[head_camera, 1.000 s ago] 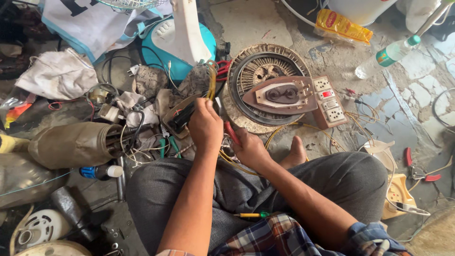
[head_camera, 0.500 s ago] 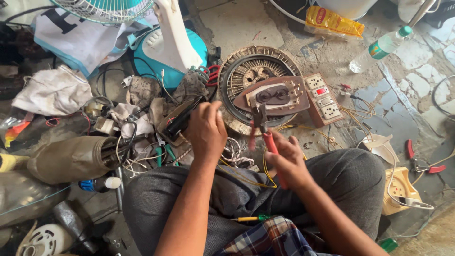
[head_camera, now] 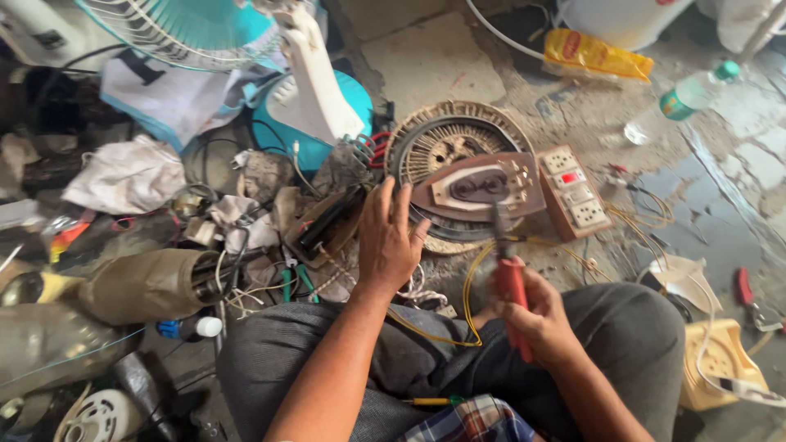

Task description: The person is repairing a disassembled electric iron by connecting wires to its internal components. They use a screwdriver to adjust terminals and pliers to strip and secure wires, testing the connection with a power strip.

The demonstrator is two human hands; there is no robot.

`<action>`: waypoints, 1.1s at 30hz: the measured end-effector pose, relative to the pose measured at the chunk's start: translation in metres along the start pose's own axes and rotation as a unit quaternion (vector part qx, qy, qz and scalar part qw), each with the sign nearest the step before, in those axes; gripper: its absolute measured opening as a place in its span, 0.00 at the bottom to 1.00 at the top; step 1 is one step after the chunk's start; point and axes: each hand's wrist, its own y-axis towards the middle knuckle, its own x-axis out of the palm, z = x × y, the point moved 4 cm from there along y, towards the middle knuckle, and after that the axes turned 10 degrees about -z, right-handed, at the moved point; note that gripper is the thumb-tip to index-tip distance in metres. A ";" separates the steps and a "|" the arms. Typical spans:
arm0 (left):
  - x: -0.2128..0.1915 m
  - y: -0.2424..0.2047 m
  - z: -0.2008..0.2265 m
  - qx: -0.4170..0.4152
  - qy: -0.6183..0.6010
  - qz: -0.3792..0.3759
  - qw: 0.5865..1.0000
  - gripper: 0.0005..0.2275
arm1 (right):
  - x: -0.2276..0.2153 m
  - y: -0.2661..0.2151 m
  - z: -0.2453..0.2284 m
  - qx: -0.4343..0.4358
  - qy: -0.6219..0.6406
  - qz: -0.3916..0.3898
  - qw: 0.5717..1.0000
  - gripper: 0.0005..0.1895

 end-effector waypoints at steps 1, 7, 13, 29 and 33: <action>0.001 -0.001 -0.007 -0.031 0.001 0.013 0.999 0.26 | -0.009 0.003 0.005 -0.030 -0.037 0.040 0.998 0.27; 0.014 -0.011 -0.024 -0.086 -0.026 0.023 0.996 0.19 | -0.048 0.028 0.026 -0.054 0.130 0.178 0.974 0.14; 0.016 -0.018 -0.024 -0.080 -0.019 -0.002 0.997 0.23 | -0.055 0.032 0.045 0.070 0.222 0.192 0.953 0.15; 0.017 -0.015 0.007 -0.138 0.074 -0.074 0.985 0.24 | -0.024 0.035 0.024 0.101 0.248 0.171 0.948 0.15; 0.007 -0.004 0.012 0.018 0.083 -0.047 0.995 0.26 | -0.026 0.041 0.035 0.103 0.233 0.142 0.956 0.13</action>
